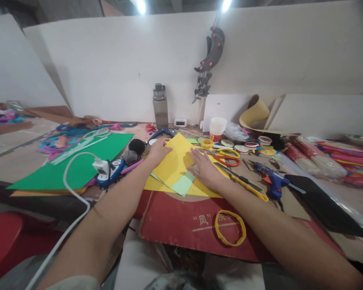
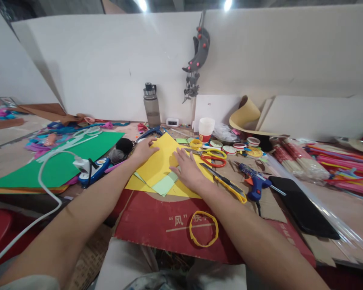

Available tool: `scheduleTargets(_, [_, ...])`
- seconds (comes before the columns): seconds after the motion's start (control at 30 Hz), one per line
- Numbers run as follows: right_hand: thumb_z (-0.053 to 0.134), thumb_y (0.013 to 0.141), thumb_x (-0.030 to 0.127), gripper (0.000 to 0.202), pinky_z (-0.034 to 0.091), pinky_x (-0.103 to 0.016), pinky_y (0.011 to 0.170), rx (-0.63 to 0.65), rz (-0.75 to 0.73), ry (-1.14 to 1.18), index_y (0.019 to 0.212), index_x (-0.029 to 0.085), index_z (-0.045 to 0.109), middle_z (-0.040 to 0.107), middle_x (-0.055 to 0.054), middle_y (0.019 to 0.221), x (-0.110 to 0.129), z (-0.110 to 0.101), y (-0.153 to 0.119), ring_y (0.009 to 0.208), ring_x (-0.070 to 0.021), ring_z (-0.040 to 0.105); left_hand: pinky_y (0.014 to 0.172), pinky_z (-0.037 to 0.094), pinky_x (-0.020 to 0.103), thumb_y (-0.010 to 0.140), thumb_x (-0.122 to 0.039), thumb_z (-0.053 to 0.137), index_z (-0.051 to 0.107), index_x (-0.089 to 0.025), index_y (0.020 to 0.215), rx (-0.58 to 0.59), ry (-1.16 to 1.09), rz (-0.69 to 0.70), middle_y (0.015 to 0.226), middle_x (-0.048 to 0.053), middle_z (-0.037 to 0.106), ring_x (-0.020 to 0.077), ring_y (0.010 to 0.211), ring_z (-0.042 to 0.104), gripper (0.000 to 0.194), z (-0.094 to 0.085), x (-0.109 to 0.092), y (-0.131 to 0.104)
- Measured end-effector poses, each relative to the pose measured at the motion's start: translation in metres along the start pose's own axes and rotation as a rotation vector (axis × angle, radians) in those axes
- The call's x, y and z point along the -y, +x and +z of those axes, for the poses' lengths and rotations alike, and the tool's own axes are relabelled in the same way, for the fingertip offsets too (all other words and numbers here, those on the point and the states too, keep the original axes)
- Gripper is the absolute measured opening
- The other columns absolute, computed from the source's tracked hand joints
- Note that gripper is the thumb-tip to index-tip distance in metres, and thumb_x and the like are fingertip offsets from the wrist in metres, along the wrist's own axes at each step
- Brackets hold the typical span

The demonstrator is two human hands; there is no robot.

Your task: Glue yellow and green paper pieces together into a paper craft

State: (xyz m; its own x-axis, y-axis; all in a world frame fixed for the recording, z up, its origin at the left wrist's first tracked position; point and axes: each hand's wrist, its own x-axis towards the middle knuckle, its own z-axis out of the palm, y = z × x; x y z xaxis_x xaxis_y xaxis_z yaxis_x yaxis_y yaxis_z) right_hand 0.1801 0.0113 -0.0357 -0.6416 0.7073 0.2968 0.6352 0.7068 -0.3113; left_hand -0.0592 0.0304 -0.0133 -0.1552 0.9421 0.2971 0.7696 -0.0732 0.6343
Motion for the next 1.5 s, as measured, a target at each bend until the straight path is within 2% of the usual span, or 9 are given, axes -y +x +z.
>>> scheduleTargets(0.13, [0.053,0.091,0.049,0.075,0.024,-0.055,0.118,-0.500,0.121,0.226,0.152,0.012,0.032,0.028,-0.021,0.160,-0.009,-0.012,0.004,0.150,-0.0296,0.021,0.069,0.053,0.032,0.071,-0.036,0.072,0.066,-0.015,0.088,0.037,-0.537,-0.035,0.087,0.005,0.073,0.0204,0.075,0.067,0.028,-0.018,-0.010,-0.001])
scheduleTargets(0.23, [0.069,0.077,0.052,0.089,0.042,-0.055,0.106,-0.676,0.277,0.543,0.150,0.015,0.034,0.043,-0.021,0.151,-0.008,-0.027,0.005,0.137,-0.0330,0.043,0.067,0.053,0.029,0.063,-0.040,0.080,0.063,-0.016,0.087,0.089,-0.788,0.015,0.081,0.002,0.072,0.0163,0.070,0.066,0.038,-0.027,-0.028,-0.009])
scheduleTargets(0.37, [0.077,0.067,0.053,0.066,0.055,-0.048,0.090,-0.461,0.350,1.111,0.120,0.016,0.064,0.070,-0.014,0.119,0.008,-0.043,0.001,0.105,-0.0307,0.067,0.063,0.052,0.025,0.055,-0.042,0.087,0.061,-0.016,0.077,0.094,-0.871,0.028,0.074,0.001,0.070,0.0139,0.065,0.064,0.043,-0.031,-0.053,-0.022])
scheduleTargets(0.47, [0.081,0.062,0.051,0.049,0.056,-0.047,0.089,-0.419,0.353,1.283,0.097,0.017,0.072,0.076,-0.009,0.107,0.023,-0.049,-0.003,0.097,-0.0298,0.071,0.061,0.051,0.025,0.061,-0.048,0.084,0.063,-0.016,0.080,0.147,-0.877,0.022,0.074,0.000,0.070,0.0141,0.063,0.064,0.043,-0.033,-0.061,-0.029])
scheduleTargets(0.73, [0.089,0.054,0.036,0.050,0.058,-0.044,0.086,-0.522,0.384,1.407,0.098,0.017,0.073,0.077,-0.009,0.104,0.042,-0.053,-0.007,0.094,-0.0293,0.073,0.055,0.050,0.023,0.069,-0.057,0.078,0.066,-0.016,0.076,0.172,-0.845,0.002,0.069,0.000,0.069,0.0152,0.061,0.065,0.044,-0.030,-0.064,-0.036])
scheduleTargets(0.83, [0.090,0.052,0.032,0.047,0.059,-0.043,0.083,-0.645,0.428,1.424,0.093,0.017,0.073,0.078,-0.008,0.099,0.039,-0.054,-0.005,0.088,-0.0283,0.073,0.064,0.055,0.027,0.066,-0.051,0.082,0.070,-0.016,0.088,0.280,-0.892,0.030,0.080,0.002,0.073,0.0180,0.070,0.069,0.043,-0.029,-0.068,-0.039])
scheduleTargets(0.93, [0.086,0.057,0.036,0.041,0.060,-0.042,0.079,-0.678,0.467,1.490,0.091,0.018,0.073,0.078,-0.007,0.095,0.030,-0.056,-0.002,0.084,-0.0275,0.073,0.068,0.056,0.030,0.061,-0.048,0.086,0.071,-0.014,0.091,0.395,-0.874,-0.007,0.083,0.005,0.075,0.0207,0.074,0.071,0.047,-0.028,-0.070,-0.041])
scheduleTargets(1.13, [0.074,0.069,0.042,0.027,0.059,-0.034,0.070,-0.732,0.513,1.426,0.085,0.020,0.069,0.077,-0.004,0.088,0.007,-0.063,0.001,0.081,-0.0221,0.072,0.071,0.057,0.034,0.059,-0.049,0.086,0.072,-0.015,0.094,0.392,-0.883,-0.123,0.085,0.008,0.076,0.0218,0.075,0.072,0.051,-0.024,-0.066,-0.037])
scheduleTargets(1.5, [0.088,0.051,0.032,0.039,0.058,-0.039,0.077,-0.591,0.440,1.470,0.084,0.019,0.071,0.077,-0.002,0.082,0.015,-0.057,0.001,0.076,-0.0222,0.071,0.065,0.056,0.030,0.061,-0.052,0.086,0.072,-0.013,0.092,0.437,-0.897,-0.192,0.086,0.010,0.076,0.0207,0.070,0.071,0.051,-0.020,-0.066,-0.040])
